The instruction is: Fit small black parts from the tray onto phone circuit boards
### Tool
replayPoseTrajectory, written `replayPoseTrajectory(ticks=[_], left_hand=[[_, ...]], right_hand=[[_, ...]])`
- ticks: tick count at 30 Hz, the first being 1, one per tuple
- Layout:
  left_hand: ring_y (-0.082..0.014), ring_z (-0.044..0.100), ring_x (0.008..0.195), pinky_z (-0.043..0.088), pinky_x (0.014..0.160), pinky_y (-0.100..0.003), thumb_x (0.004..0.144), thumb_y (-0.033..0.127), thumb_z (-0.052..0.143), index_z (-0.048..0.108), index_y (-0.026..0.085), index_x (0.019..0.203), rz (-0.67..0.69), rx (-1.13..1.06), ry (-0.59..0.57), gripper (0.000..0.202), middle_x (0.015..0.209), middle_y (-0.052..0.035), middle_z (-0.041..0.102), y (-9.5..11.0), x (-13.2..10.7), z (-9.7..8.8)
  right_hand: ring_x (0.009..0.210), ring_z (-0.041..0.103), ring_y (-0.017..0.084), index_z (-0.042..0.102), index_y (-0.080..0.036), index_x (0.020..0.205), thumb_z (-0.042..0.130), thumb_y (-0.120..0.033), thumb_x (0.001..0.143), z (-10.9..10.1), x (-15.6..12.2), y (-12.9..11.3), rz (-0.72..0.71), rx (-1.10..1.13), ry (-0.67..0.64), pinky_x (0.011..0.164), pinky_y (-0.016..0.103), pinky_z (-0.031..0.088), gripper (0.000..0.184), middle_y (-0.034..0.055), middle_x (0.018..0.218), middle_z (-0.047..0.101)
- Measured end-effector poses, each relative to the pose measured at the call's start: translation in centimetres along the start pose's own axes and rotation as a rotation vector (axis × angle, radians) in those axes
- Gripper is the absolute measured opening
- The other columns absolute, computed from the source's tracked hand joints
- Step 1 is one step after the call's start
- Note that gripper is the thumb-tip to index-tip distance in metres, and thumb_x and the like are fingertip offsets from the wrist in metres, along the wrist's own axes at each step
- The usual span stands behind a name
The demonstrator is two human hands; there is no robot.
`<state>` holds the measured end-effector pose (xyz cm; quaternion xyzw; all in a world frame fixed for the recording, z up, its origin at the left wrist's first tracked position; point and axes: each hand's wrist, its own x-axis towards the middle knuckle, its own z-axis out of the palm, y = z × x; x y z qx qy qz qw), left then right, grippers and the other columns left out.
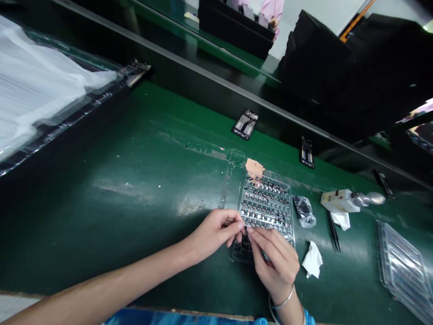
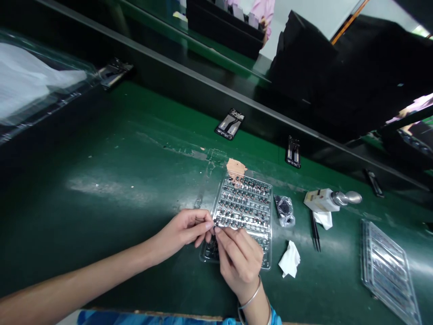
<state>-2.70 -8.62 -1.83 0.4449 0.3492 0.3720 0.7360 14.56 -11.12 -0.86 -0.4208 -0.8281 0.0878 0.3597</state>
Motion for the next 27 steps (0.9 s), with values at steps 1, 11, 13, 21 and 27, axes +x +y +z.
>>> replayPoseTrajectory(ticks=[1, 11, 13, 21, 27], left_hand=[[-0.006, 0.04, 0.047, 0.033, 0.049, -0.019, 0.083, 0.027, 0.046, 0.051, 0.013, 0.069, 0.01, 0.011, 0.004, 0.02, 0.061, 0.0018, 0.053, 0.1, 0.0, 0.1], [-0.007, 0.042, 0.05, 0.035, 0.052, -0.02, 0.084, 0.024, 0.045, 0.051, 0.014, 0.069, 0.064, 0.1, 0.015, 0.019, 0.063, 0.0015, 0.053, 0.2, -0.3, 0.2], [-0.0071, 0.043, 0.05, 0.035, 0.052, -0.02, 0.084, 0.023, 0.045, 0.051, 0.014, 0.069, 0.063, 0.107, 0.016, 0.019, 0.062, 0.0016, 0.053, 0.2, -0.2, 0.2], [-0.0068, 0.043, 0.05, 0.034, 0.049, -0.018, 0.086, 0.028, 0.044, 0.051, 0.014, 0.07, 0.082, 0.099, 0.143, 0.022, 0.062, 0.0017, 0.053, 0.6, 0.0, -0.3], [-0.0071, 0.044, 0.05, 0.031, 0.044, -0.017, 0.085, 0.03, 0.046, 0.054, 0.014, 0.074, 0.174, 0.079, 0.314, 0.02, 0.064, 0.0009, 0.054, 0.9, 0.6, -1.7]], right_hand=[[0.071, 0.064, 0.019, 0.06, -0.025, 0.109, 0.06, 0.002, 0.07, 0.0, -0.1, 0.0, 0.035, 0.008, 0.026, 0.062, 0.034, 0.052, 0.048, 0.0049, 0.087, 0.069], [0.071, 0.063, 0.018, 0.06, -0.023, 0.107, 0.058, -0.004, 0.074, 0.3, -0.1, 0.1, 0.258, 0.054, 0.134, 0.059, 0.031, 0.051, 0.038, 0.0054, 0.087, 0.068], [0.071, 0.063, 0.018, 0.06, -0.023, 0.106, 0.058, -0.004, 0.075, 0.4, -0.2, 0.0, 0.259, 0.05, 0.115, 0.06, 0.031, 0.05, 0.036, 0.005, 0.087, 0.068], [0.075, 0.062, 0.017, 0.06, -0.022, 0.103, 0.053, -0.026, 0.082, -2.3, 5.2, 1.5, 0.457, 0.052, -0.208, 0.057, 0.026, 0.048, 0.022, 0.0038, 0.088, 0.068], [0.093, 0.057, 0.024, 0.052, -0.02, 0.113, 0.052, -0.035, 0.08, 2.1, 17.2, 7.0, 0.593, -0.356, -0.142, 0.077, 0.037, 0.043, 0.036, 0.0065, 0.096, 0.065]])
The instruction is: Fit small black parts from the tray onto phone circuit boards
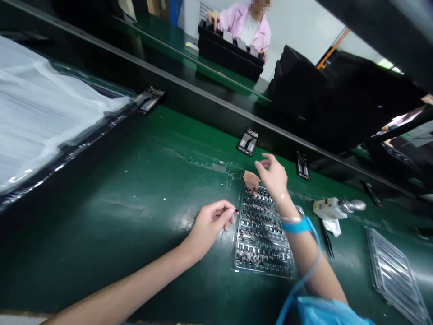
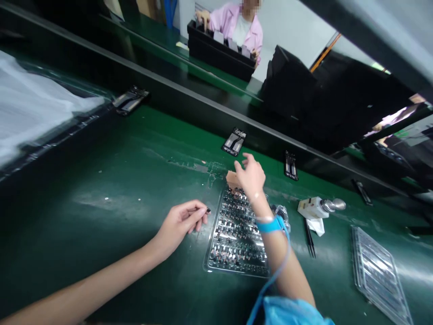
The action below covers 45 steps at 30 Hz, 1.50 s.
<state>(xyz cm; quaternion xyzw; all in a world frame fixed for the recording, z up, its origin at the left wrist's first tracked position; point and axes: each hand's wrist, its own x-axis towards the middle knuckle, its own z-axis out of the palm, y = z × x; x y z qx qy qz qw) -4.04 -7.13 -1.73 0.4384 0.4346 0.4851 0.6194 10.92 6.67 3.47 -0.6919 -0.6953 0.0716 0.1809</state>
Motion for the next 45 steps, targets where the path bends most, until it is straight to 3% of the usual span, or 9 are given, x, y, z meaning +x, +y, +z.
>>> replayPoseTrajectory(ticks=[4, 8, 16, 19, 23, 28, 32, 36, 45], left_hand=[[-0.007, 0.044, 0.047, 0.03, 0.042, -0.018, 0.081, 0.03, 0.05, 0.055, 0.013, 0.073, 0.032, -0.039, 0.083, 0.019, 0.061, 0.001, 0.053, 0.1, 0.8, -0.5], [-0.0068, 0.043, 0.045, 0.028, 0.04, -0.017, 0.08, 0.031, 0.052, 0.056, 0.012, 0.073, 0.034, -0.09, 0.114, 0.02, 0.059, 0.0011, 0.053, -0.2, 1.5, -0.8], [-0.0088, 0.05, 0.055, 0.033, 0.04, -0.017, 0.08, 0.03, 0.052, 0.057, 0.012, 0.071, 0.072, -0.145, 0.147, 0.021, 0.074, -0.0036, 0.056, -0.7, 2.0, -1.1], [-0.0159, 0.055, 0.084, 0.044, 0.054, -0.019, 0.079, 0.028, 0.055, 0.06, 0.012, 0.071, 0.138, -0.18, 0.157, 0.018, 0.103, -0.0089, 0.053, -0.1, 1.7, -1.2], [-0.0221, 0.048, 0.107, 0.047, 0.079, -0.029, 0.08, 0.025, 0.056, 0.062, 0.014, 0.073, 0.154, -0.373, 0.049, 0.015, 0.121, -0.009, 0.048, 1.1, 0.9, -1.0], [-0.0125, 0.054, 0.072, 0.042, 0.073, -0.024, 0.079, 0.023, 0.059, 0.06, 0.013, 0.069, 0.01, -0.385, 0.089, 0.014, 0.075, -0.0019, 0.06, 1.4, 0.3, -0.6], [-0.0121, 0.053, 0.071, 0.039, 0.071, -0.021, 0.081, 0.025, 0.057, 0.061, 0.013, 0.07, -0.019, -0.172, -0.037, 0.017, 0.071, -0.001, 0.06, 1.0, -0.3, -0.1], [-0.0138, 0.054, 0.069, 0.04, 0.067, -0.023, 0.081, 0.026, 0.057, 0.063, 0.012, 0.069, -0.017, 0.008, -0.287, 0.019, 0.068, -0.0021, 0.061, 1.0, -1.1, 0.7], [-0.0202, 0.052, 0.1, 0.044, 0.084, -0.035, 0.079, 0.011, 0.056, 0.062, 0.015, 0.073, 0.482, 0.293, 0.112, 0.009, 0.11, -0.0095, 0.052, 1.8, -1.1, -0.1]], right_hand=[[0.106, 0.048, 0.033, 0.052, -0.01, 0.111, 0.061, -0.041, 0.074, 5.0, 6.0, -3.0, 0.143, -0.073, 0.052, 0.082, 0.047, 0.039, 0.05, 0.0165, 0.105, 0.06], [0.104, 0.051, 0.025, 0.051, -0.015, 0.113, 0.054, -0.034, 0.083, 7.5, 7.6, -4.3, 0.255, -0.059, 0.095, 0.086, 0.047, 0.041, 0.036, 0.0094, 0.116, 0.053], [0.087, 0.059, 0.018, 0.052, -0.014, 0.11, 0.05, -0.03, 0.087, 2.5, 7.7, -1.7, 0.31, 0.24, 0.045, 0.074, 0.037, 0.05, 0.028, 0.0069, 0.106, 0.058], [0.074, 0.063, 0.016, 0.056, -0.014, 0.104, 0.046, -0.032, 0.086, -0.5, 4.5, -0.3, 0.226, 0.408, -0.034, 0.064, 0.03, 0.052, 0.028, 0.0049, 0.088, 0.065], [0.089, 0.061, 0.021, 0.051, -0.021, 0.11, 0.066, -0.027, 0.064, -2.4, -5.6, 0.7, 0.052, 0.521, -0.088, 0.076, 0.033, 0.048, 0.049, 0.0039, 0.096, 0.065], [0.111, 0.043, 0.03, 0.05, -0.022, 0.115, 0.065, -0.025, 0.065, -2.0, -16.7, 0.9, -0.256, 0.257, -0.02, 0.092, 0.046, 0.035, 0.052, 0.0097, 0.121, 0.05], [0.082, 0.056, 0.019, 0.04, -0.025, 0.126, 0.051, -0.034, 0.082, -1.5, -17.8, 2.0, 0.043, 0.626, -0.188, 0.073, 0.032, 0.045, 0.046, 0.0036, 0.092, 0.061], [0.047, 0.043, 0.009, 0.055, -0.022, 0.097, 0.053, -0.039, 0.082, -0.1, -17.0, 3.2, 0.339, 1.084, -0.296, 0.043, 0.02, 0.033, 0.022, -0.0052, 0.058, 0.05], [0.043, 0.029, 0.007, 0.058, -0.023, 0.089, 0.057, -0.03, 0.082, 0.7, -18.2, 3.3, 0.399, 1.4, -0.413, 0.04, 0.019, 0.024, 0.01, -0.0062, 0.054, 0.042]])
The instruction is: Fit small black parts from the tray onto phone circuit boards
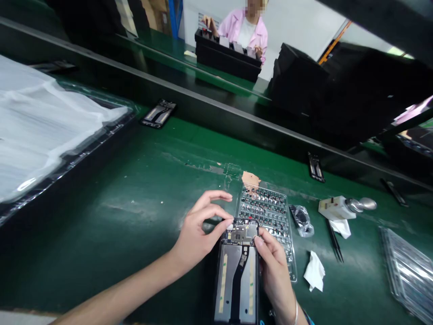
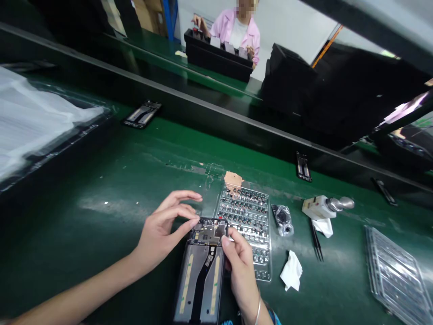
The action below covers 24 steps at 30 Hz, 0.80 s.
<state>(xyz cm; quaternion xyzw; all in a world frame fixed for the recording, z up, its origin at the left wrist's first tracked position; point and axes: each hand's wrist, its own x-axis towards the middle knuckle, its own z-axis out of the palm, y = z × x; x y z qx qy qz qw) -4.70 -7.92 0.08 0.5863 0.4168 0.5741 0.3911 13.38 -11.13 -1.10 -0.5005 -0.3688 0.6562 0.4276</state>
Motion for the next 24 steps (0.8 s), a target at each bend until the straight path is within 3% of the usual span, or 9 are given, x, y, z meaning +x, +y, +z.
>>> replayPoseTrajectory(ticks=[3, 6, 11, 17, 24], left_hand=[[-0.0197, 0.053, 0.097, 0.048, 0.078, -0.034, 0.075, 0.005, 0.057, 0.062, 0.016, 0.078, 0.24, 0.198, 0.016, 0.013, 0.11, -0.0096, 0.053, -0.4, 0.0, -0.4], [-0.021, 0.053, 0.1, 0.049, 0.079, -0.036, 0.073, -0.001, 0.057, 0.061, 0.014, 0.082, 0.446, 0.32, -0.042, 0.018, 0.107, -0.0112, 0.056, -0.5, 0.0, -0.5], [-0.0225, 0.057, 0.096, 0.052, 0.075, -0.035, 0.073, -0.001, 0.059, 0.059, 0.01, 0.084, 0.675, 0.487, -0.101, 0.016, 0.097, -0.0136, 0.061, -0.5, 0.2, -0.6], [-0.0229, 0.058, 0.097, 0.052, 0.074, -0.034, 0.079, 0.004, 0.054, 0.058, 0.008, 0.082, 0.79, 0.616, -0.224, 0.006, 0.098, -0.0148, 0.064, -0.4, 0.6, -1.0], [-0.0256, 0.054, 0.105, 0.048, 0.076, -0.036, 0.082, 0.005, 0.048, 0.056, 0.01, 0.088, 0.793, 0.794, -0.341, 0.011, 0.105, -0.017, 0.062, -0.2, 0.3, -1.3]], right_hand=[[0.045, 0.023, 0.006, 0.058, -0.022, 0.087, 0.055, -0.03, 0.083, 0.1, -0.3, 0.1, 0.047, -0.024, -0.066, 0.042, 0.019, 0.024, 0.01, -0.0067, 0.054, 0.035], [0.046, 0.022, 0.006, 0.058, -0.022, 0.089, 0.056, -0.03, 0.083, 0.3, -0.4, 0.1, 0.068, -0.017, -0.065, 0.046, 0.019, 0.029, 0.011, -0.0069, 0.055, 0.034], [0.046, 0.026, 0.005, 0.058, -0.021, 0.086, 0.057, -0.031, 0.082, 0.3, -0.5, -0.2, 0.078, 0.0, -0.057, 0.049, 0.018, 0.034, 0.011, -0.0063, 0.057, 0.04], [0.055, 0.042, 0.007, 0.061, -0.024, 0.09, 0.06, -0.028, 0.08, -0.1, -0.5, -0.1, 0.032, 0.017, 0.004, 0.053, 0.016, 0.039, 0.011, -0.0047, 0.063, 0.051], [0.054, 0.045, 0.009, 0.061, -0.025, 0.094, 0.064, -0.031, 0.076, -0.7, -0.4, 0.3, 0.043, -0.012, 0.082, 0.05, 0.019, 0.04, 0.02, -0.0041, 0.061, 0.053]])
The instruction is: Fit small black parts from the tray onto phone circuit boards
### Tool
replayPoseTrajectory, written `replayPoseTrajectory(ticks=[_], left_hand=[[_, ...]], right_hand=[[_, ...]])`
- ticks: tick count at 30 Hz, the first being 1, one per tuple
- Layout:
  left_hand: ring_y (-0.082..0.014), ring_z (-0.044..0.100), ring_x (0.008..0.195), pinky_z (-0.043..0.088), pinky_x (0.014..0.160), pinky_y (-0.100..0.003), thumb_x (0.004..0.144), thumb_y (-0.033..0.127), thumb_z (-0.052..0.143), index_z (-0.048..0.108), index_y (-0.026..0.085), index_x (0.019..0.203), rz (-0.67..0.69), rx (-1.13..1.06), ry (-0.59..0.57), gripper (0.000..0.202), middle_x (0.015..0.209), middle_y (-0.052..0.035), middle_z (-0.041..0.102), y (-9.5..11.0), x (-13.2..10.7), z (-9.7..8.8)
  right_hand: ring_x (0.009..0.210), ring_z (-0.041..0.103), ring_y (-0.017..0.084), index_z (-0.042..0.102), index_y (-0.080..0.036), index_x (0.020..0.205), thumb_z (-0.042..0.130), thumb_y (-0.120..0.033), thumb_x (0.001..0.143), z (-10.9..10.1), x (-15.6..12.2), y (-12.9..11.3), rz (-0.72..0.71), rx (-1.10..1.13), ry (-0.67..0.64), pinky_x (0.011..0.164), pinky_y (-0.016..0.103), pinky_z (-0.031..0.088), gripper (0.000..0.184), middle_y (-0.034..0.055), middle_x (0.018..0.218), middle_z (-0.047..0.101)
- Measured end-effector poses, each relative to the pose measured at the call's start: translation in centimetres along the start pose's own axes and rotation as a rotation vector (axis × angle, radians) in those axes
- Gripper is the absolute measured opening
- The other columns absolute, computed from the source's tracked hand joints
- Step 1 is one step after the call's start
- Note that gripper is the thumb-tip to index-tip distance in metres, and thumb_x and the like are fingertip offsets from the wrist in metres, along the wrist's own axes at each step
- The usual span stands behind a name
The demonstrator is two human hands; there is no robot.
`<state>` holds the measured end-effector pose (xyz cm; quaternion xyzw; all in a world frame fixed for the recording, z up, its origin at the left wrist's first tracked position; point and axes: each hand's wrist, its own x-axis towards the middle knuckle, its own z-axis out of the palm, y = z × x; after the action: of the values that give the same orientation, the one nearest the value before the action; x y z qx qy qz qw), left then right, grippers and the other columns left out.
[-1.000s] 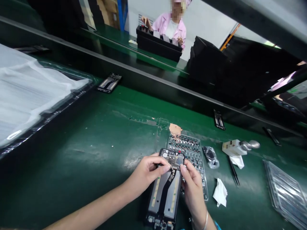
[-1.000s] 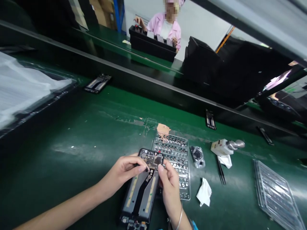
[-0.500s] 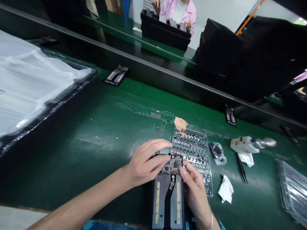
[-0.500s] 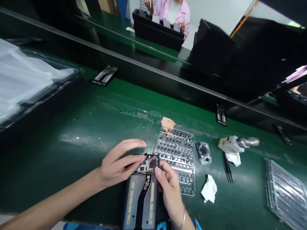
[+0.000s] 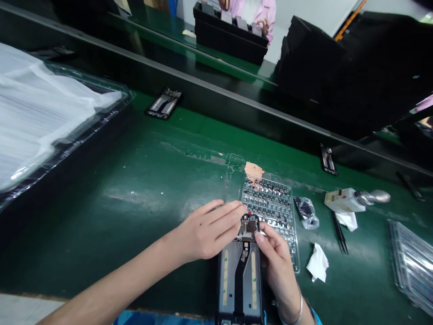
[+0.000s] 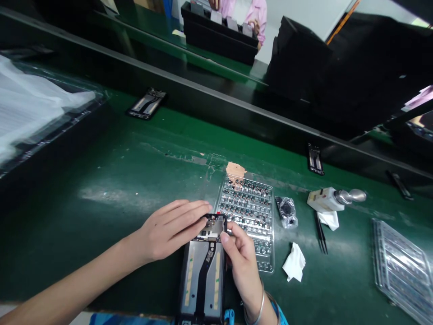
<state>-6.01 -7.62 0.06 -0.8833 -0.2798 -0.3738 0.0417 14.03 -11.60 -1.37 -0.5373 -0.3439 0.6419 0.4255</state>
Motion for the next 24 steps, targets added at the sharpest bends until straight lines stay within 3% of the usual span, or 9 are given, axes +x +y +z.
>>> replayPoseTrajectory(ticks=[2, 4, 7, 9, 12, 15, 19, 24], left_hand=[[-0.025, 0.054, 0.105, 0.047, 0.077, -0.035, 0.083, 0.006, 0.046, 0.055, 0.012, 0.093, -0.093, -0.071, -0.038, 0.015, 0.108, -0.0163, 0.06, 0.1, 0.0, 0.0], [-0.0229, 0.055, 0.1, 0.047, 0.075, -0.033, 0.084, 0.012, 0.046, 0.05, 0.016, 0.103, -0.34, -0.282, -0.037, 0.019, 0.108, -0.0136, 0.059, 0.4, 0.2, 0.1], [-0.0181, 0.058, 0.087, 0.047, 0.068, -0.027, 0.084, 0.025, 0.049, 0.041, 0.019, 0.109, -0.789, -0.868, -0.113, 0.027, 0.098, -0.0071, 0.059, 1.0, 0.6, 0.3], [-0.0152, 0.056, 0.08, 0.045, 0.067, -0.025, 0.084, 0.027, 0.049, 0.04, 0.019, 0.103, -0.949, -1.236, -0.176, 0.022, 0.09, -0.0027, 0.057, 1.6, 0.8, 0.6], [-0.0135, 0.052, 0.077, 0.042, 0.069, -0.024, 0.082, 0.025, 0.05, 0.042, 0.019, 0.096, -1.018, -1.411, -0.212, 0.017, 0.085, 0.0003, 0.052, 2.4, 0.7, 1.2], [-0.0134, 0.048, 0.075, 0.039, 0.066, -0.023, 0.08, 0.023, 0.052, 0.043, 0.02, 0.099, -1.015, -1.291, -0.276, 0.021, 0.084, 0.0015, 0.048, 2.8, 0.4, 1.6], [-0.0113, 0.04, 0.066, 0.033, 0.059, -0.02, 0.079, 0.02, 0.052, 0.044, 0.021, 0.101, -0.989, -1.145, -0.336, 0.023, 0.076, 0.0039, 0.043, 3.0, 0.3, 1.6], [-0.0105, 0.035, 0.062, 0.029, 0.056, -0.02, 0.081, 0.023, 0.05, 0.046, 0.02, 0.099, -0.961, -1.172, -0.337, 0.02, 0.07, 0.0045, 0.039, 3.1, 0.5, 1.5]], right_hand=[[0.051, 0.044, 0.01, 0.061, -0.025, 0.094, 0.065, -0.033, 0.074, -0.1, 0.0, 0.0, 0.0, 0.001, 0.036, 0.047, 0.019, 0.038, 0.022, -0.0043, 0.058, 0.051], [0.048, 0.043, 0.011, 0.061, -0.024, 0.096, 0.065, -0.034, 0.074, -0.2, 0.1, 0.0, -0.007, -0.01, 0.061, 0.043, 0.02, 0.036, 0.025, -0.0038, 0.055, 0.05], [0.046, 0.042, 0.012, 0.06, -0.022, 0.097, 0.062, -0.037, 0.075, -0.1, 0.1, -0.1, -0.048, -0.047, 0.081, 0.041, 0.021, 0.034, 0.027, -0.0031, 0.053, 0.048], [0.05, 0.043, 0.012, 0.06, -0.021, 0.091, 0.06, -0.037, 0.077, 0.0, 0.2, -0.4, -0.099, -0.106, 0.066, 0.045, 0.022, 0.035, 0.021, -0.0026, 0.055, 0.048], [0.058, 0.044, 0.012, 0.058, -0.02, 0.083, 0.059, -0.035, 0.078, 0.2, 0.4, -1.2, -0.189, -0.284, 0.025, 0.053, 0.022, 0.036, 0.015, -0.0019, 0.064, 0.051], [0.06, 0.042, 0.012, 0.056, -0.02, 0.078, 0.058, -0.033, 0.078, 0.4, 0.6, -1.9, -0.236, -0.462, 0.002, 0.055, 0.022, 0.032, 0.013, -0.0028, 0.066, 0.049], [0.058, 0.04, 0.011, 0.052, -0.019, 0.067, 0.057, -0.03, 0.078, 0.5, 0.8, -2.1, -0.251, -0.523, -0.008, 0.054, 0.023, 0.03, 0.017, -0.0039, 0.061, 0.045], [0.058, 0.04, 0.012, 0.05, -0.018, 0.065, 0.055, -0.028, 0.079, 0.3, 0.9, -2.0, -0.246, -0.54, -0.048, 0.053, 0.023, 0.029, 0.017, -0.003, 0.059, 0.045]])
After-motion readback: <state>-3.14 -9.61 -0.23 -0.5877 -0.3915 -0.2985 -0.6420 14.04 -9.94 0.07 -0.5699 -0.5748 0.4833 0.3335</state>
